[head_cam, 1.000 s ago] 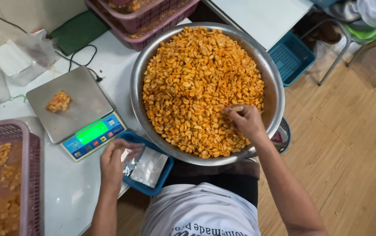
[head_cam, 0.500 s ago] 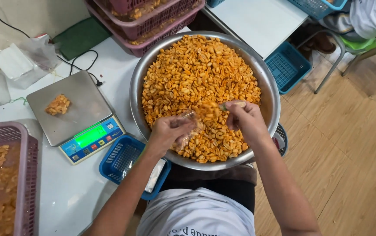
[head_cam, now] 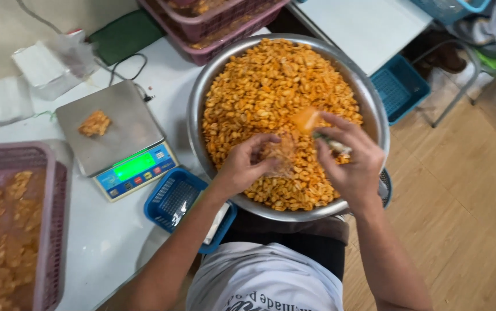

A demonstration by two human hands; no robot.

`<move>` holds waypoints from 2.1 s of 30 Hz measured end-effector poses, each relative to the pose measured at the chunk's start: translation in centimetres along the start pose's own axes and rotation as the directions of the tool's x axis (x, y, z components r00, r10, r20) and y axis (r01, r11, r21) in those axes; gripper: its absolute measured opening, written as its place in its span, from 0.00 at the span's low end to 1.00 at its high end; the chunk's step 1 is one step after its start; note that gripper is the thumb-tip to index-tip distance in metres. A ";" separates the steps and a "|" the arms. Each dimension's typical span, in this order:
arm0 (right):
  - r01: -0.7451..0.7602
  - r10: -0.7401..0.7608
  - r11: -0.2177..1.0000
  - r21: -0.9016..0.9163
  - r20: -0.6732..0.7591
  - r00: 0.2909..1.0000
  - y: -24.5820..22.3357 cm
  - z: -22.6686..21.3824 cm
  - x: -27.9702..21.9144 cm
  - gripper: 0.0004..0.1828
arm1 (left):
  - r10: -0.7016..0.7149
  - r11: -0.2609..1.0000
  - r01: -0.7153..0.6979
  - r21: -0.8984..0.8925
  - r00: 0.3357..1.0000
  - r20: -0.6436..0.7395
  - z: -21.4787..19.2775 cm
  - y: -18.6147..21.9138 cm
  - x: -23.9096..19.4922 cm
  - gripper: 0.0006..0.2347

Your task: The person scoops orange snack pieces from a large metal bowl using a small orange scoop and places them into clear plastic bags. The filled bags are weighed on a digital scale and then placed into a pink basket. The process is repeated continuously throughout the clip.

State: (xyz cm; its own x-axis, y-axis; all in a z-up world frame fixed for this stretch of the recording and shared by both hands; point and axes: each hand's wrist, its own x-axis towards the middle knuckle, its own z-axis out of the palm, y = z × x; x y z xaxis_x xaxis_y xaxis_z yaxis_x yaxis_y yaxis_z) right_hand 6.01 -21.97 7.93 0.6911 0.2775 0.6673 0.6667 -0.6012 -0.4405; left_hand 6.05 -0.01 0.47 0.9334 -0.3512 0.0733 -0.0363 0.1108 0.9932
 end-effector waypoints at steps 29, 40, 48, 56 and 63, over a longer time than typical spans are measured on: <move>-0.424 0.515 0.849 -0.316 0.309 0.800 2.4 3.0 -5.2 0.17 | 0.515 0.660 0.368 0.655 0.412 -0.751 -32.3 -1.6 -19.5 0.02; -0.335 0.465 0.867 -0.368 0.359 0.809 3.5 3.0 -5.3 0.16 | 0.406 0.422 0.702 0.573 0.419 -0.812 -37.3 -8.8 -23.4 0.13; -0.479 0.590 0.731 -0.487 0.097 0.802 12.6 2.7 -5.1 0.19 | 0.154 0.295 0.391 0.872 0.881 -0.448 -8.6 -11.8 -16.8 0.14; -0.580 0.650 0.758 -0.300 0.267 0.712 8.1 3.1 -5.7 0.08 | -0.321 0.302 0.612 0.731 0.788 -0.526 -9.0 -13.2 -17.3 0.08; -0.881 0.803 0.404 0.247 0.366 0.471 11.1 3.6 -7.7 0.10 | -0.262 0.925 0.377 0.057 0.738 -0.622 -8.0 -4.3 -13.6 0.10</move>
State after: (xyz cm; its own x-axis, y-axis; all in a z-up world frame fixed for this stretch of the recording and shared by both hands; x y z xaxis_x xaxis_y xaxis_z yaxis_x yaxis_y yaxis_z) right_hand 9.13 -28.06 -4.24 0.9628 -0.0775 -0.2589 -0.2701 -0.3025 -0.9141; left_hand -3.65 11.77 -5.56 0.9203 0.2898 -0.2628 0.2977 -0.0830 0.9510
